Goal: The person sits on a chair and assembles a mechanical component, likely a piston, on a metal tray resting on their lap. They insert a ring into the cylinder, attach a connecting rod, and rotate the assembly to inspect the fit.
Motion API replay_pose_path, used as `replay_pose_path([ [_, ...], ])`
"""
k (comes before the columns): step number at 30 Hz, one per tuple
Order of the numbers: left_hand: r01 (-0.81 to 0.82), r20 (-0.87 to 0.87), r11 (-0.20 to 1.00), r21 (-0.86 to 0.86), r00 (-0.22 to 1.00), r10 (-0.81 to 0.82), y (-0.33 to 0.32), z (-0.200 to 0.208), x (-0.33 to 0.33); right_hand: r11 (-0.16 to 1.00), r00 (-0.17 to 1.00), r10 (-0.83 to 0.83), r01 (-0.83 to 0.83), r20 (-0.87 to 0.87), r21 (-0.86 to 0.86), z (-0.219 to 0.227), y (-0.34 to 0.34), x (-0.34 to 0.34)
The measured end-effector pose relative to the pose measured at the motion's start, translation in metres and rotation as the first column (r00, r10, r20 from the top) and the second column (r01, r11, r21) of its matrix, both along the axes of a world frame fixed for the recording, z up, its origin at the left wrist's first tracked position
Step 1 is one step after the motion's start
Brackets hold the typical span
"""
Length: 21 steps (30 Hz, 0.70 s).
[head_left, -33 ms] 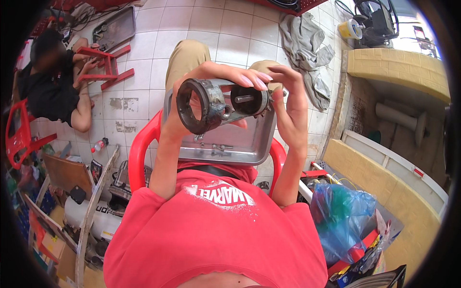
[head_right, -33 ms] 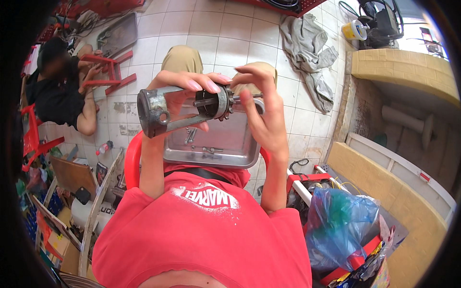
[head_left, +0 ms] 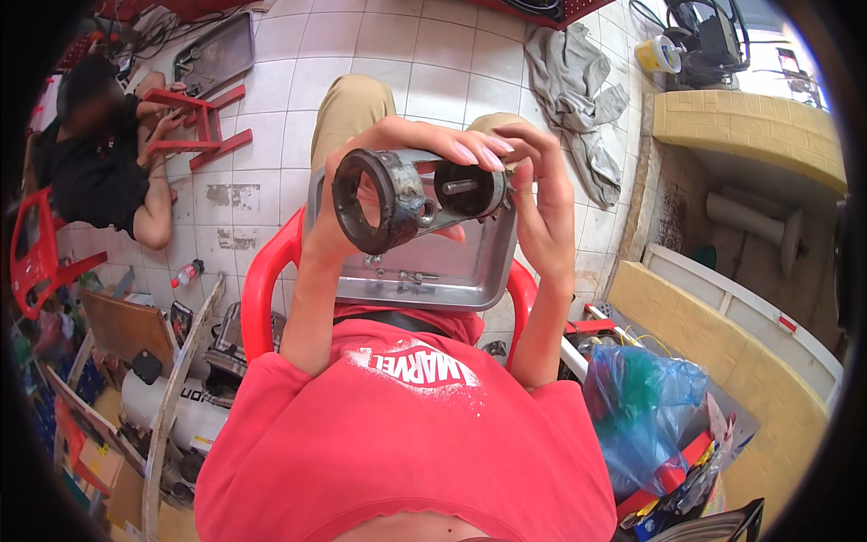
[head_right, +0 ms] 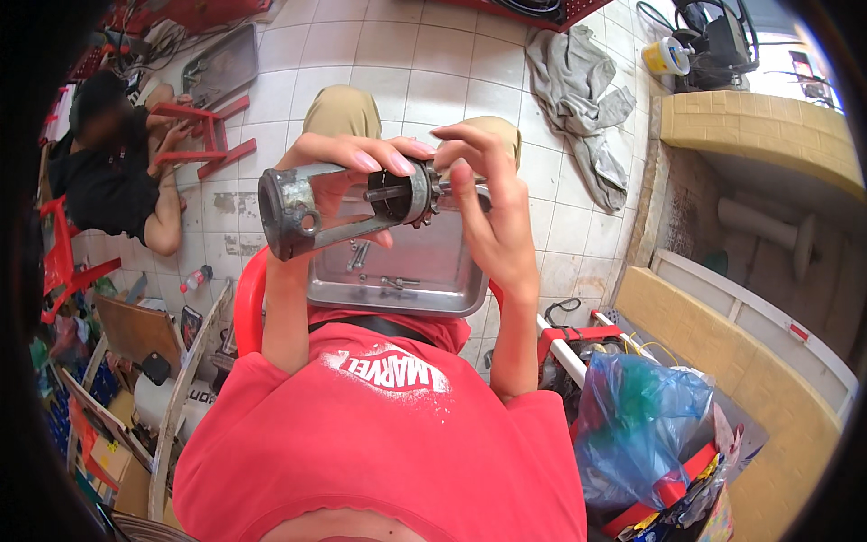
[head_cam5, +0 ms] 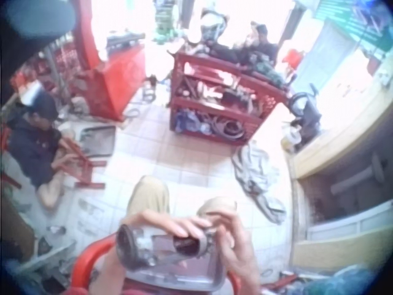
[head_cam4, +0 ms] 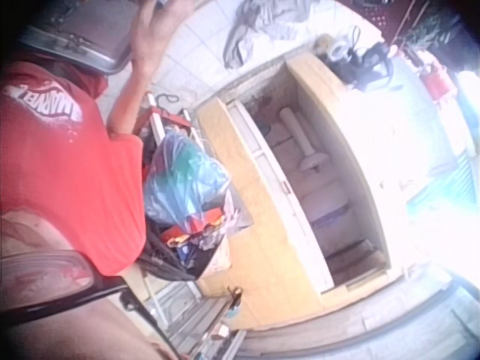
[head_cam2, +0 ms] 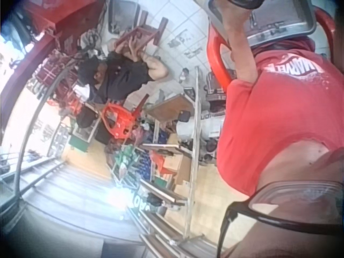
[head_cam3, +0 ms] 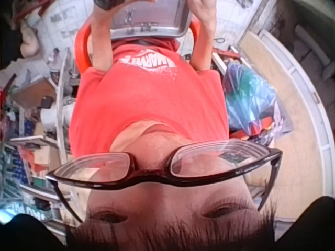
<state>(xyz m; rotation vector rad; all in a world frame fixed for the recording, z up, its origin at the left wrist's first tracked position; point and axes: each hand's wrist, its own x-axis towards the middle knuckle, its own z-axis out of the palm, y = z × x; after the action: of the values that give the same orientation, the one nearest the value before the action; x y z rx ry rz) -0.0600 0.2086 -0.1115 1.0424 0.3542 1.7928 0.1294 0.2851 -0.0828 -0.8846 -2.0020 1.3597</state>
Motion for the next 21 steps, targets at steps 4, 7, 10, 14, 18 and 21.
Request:
replay_pose_path([
  [4,0.01,-0.033,0.998,0.061,0.999,-0.008,0.003,-0.002,-0.001,0.999,0.975,-0.036,0.032,-0.217,-0.021,-0.005,-0.005,-0.003],
  [7,0.057,0.019,0.998,0.004,0.998,-0.057,-0.001,0.004,-0.004,0.998,0.973,-0.056,0.06,-0.223,0.011,-0.006,-0.003,0.001],
  [10,-0.036,-0.041,0.995,0.091,0.998,0.039,0.006,0.0,-0.005,0.997,0.996,-0.047,0.051,-0.072,0.052,-0.003,0.001,-0.003],
  [14,0.035,-0.005,0.998,0.044,0.999,-0.035,0.003,0.002,-0.007,0.998,0.997,-0.048,0.046,-0.062,-0.035,-0.003,-0.005,-0.005],
  [18,0.035,0.021,0.999,0.029,0.999,-0.035,0.0,0.004,-0.005,0.999,0.967,-0.045,0.051,-0.252,0.015,-0.008,-0.009,-0.003],
  [21,0.005,-0.06,0.993,0.118,0.998,0.002,0.007,-0.001,-0.007,0.982,0.997,-0.023,0.036,-0.068,0.184,-0.007,-0.002,0.005],
])
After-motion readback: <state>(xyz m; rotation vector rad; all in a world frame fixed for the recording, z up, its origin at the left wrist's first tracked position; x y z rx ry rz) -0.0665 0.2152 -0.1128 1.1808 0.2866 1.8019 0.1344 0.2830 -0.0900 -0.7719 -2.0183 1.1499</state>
